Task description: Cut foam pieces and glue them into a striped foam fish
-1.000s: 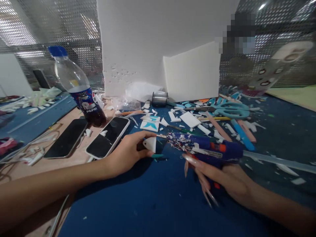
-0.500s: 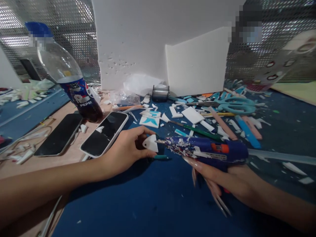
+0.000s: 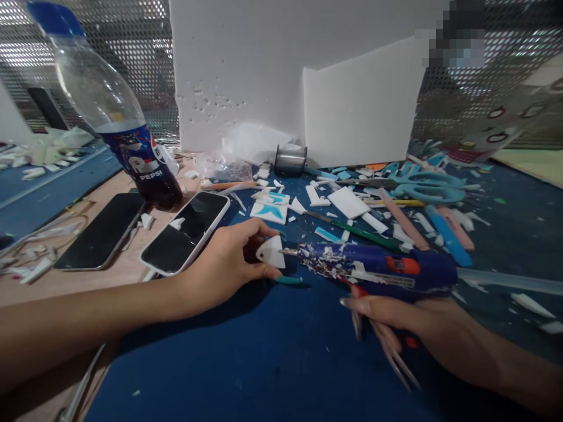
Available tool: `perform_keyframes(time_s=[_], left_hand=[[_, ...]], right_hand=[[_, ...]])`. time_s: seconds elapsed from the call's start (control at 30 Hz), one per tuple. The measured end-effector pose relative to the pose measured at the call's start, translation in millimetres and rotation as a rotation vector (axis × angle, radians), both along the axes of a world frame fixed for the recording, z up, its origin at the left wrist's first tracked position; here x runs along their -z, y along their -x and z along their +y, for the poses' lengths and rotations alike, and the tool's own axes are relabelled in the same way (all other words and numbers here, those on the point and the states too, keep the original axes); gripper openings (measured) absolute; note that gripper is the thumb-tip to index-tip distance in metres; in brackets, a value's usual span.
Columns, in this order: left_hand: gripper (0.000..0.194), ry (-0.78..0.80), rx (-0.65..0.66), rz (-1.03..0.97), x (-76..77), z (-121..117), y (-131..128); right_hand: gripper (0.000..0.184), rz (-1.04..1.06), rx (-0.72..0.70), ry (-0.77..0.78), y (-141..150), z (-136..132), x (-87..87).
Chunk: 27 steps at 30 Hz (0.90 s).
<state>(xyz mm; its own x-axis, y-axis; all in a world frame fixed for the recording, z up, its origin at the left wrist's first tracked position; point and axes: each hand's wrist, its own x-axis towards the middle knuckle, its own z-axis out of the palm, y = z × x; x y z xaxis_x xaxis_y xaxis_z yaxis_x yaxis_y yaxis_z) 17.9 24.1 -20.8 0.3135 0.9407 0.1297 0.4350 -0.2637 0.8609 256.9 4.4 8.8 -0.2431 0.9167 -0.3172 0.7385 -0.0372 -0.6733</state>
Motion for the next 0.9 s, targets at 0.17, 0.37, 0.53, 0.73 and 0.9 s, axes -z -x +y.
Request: perform_keyframes(time_s=[0.17, 0.37, 0.53, 0.73, 0.9], left_hand=[[0.040, -0.001, 0.000, 0.001, 0.3, -0.3, 0.6], [0.040, -0.004, -0.007, 0.020, -0.2, -0.9, 1.0], [0.039, -0.002, -0.003, 0.014, -1.0, -1.3, 0.9], [0.040, 0.023, 0.016, 0.001, -0.8, -0.6, 0.7], [0.039, 0.019, 0.010, -0.013, -0.5, -0.4, 1.1]], right_hand=[[0.045, 0.098, -0.081, 0.172, -2.6, 2.5, 3.3], [0.047, 0.140, -0.070, 0.176, -9.7, -0.1, 5.6], [0.041, 0.111, -0.063, 0.169, -9.1, -1.3, 1.8], [0.044, 0.106, -0.082, 0.192, -12.4, -0.9, 4.5], [0.046, 0.078, -0.073, 0.171, -13.8, -0.4, 5.3]])
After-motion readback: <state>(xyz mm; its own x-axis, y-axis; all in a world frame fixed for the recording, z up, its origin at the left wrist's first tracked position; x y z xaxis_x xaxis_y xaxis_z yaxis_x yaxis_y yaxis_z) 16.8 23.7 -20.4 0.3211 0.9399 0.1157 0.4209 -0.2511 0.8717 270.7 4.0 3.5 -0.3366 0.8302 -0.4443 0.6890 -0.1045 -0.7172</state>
